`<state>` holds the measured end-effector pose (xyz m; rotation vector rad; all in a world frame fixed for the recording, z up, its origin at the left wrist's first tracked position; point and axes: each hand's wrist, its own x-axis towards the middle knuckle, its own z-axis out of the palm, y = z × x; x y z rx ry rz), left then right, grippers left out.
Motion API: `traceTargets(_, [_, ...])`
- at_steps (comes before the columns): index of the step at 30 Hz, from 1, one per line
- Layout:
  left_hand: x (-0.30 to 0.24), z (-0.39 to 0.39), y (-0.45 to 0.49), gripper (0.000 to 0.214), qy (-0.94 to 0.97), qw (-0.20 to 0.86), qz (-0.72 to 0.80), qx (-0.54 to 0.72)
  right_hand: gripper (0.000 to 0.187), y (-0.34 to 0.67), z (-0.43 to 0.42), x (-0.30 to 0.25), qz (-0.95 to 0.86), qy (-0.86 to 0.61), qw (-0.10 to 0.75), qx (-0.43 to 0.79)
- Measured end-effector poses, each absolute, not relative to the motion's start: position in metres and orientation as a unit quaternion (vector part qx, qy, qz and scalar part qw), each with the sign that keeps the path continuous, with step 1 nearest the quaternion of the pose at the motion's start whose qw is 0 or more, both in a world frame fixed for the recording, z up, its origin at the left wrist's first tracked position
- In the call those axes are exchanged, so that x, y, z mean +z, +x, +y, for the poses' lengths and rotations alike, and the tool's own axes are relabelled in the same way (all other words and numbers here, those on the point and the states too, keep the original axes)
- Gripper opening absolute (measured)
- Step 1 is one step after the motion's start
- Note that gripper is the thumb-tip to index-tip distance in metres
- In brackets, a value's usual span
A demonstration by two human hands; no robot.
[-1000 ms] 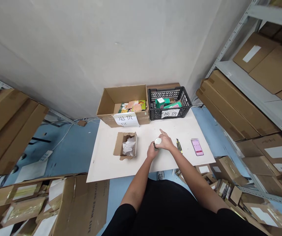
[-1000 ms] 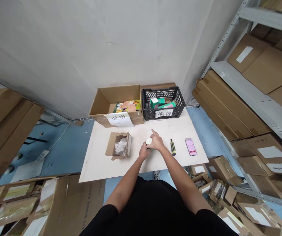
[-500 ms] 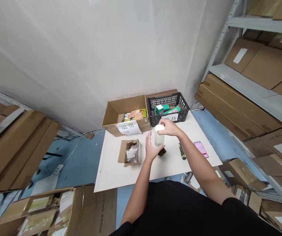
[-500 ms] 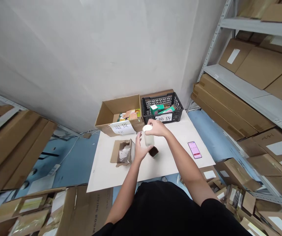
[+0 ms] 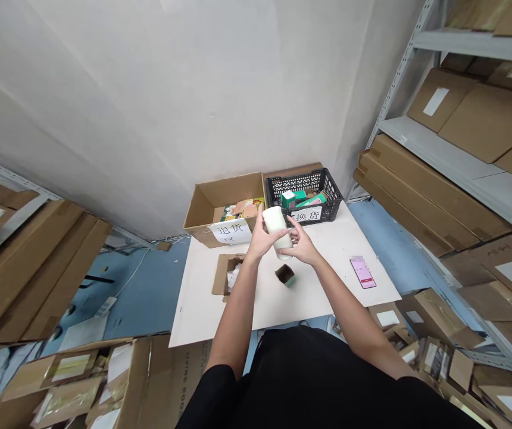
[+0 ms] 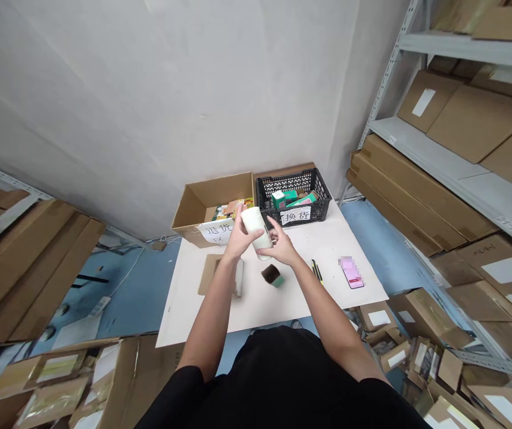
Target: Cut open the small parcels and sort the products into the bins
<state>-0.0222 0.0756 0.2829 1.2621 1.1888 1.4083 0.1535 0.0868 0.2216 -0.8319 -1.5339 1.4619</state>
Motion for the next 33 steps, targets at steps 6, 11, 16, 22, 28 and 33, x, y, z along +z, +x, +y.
traceTargets(6, [0.298,0.088,-0.019,0.141,0.5,0.456,0.482,0.557,0.125,0.161,0.081,0.232,-0.631,-0.301,0.412,0.584])
traceTargets(11, [0.298,0.094,-0.02,0.142,0.523,0.443,0.459,0.565,0.133,0.16,0.072,0.237,-0.616,-0.366,0.444,0.538])
traceTargets(16, [0.293,0.097,-0.018,0.136,0.536,0.462,0.444,0.55,0.13,0.155,0.068,0.233,-0.613,-0.333,0.431,0.572])
traceTargets(22, [0.293,0.097,-0.019,0.14,0.526,0.464,0.477,0.53,0.131,0.152,0.067,0.228,-0.598,-0.38,0.456,0.538])
traceTargets(28, [0.293,0.095,-0.027,0.141,0.533,0.474,0.457,0.531,0.133,0.152,0.066,0.229,-0.588,-0.398,0.434,0.555])
traceTargets(33, [0.294,0.095,-0.032,0.135,0.515,0.482,0.468,0.532,0.131,0.152,0.063,0.233,-0.59,-0.34,0.417,0.602])
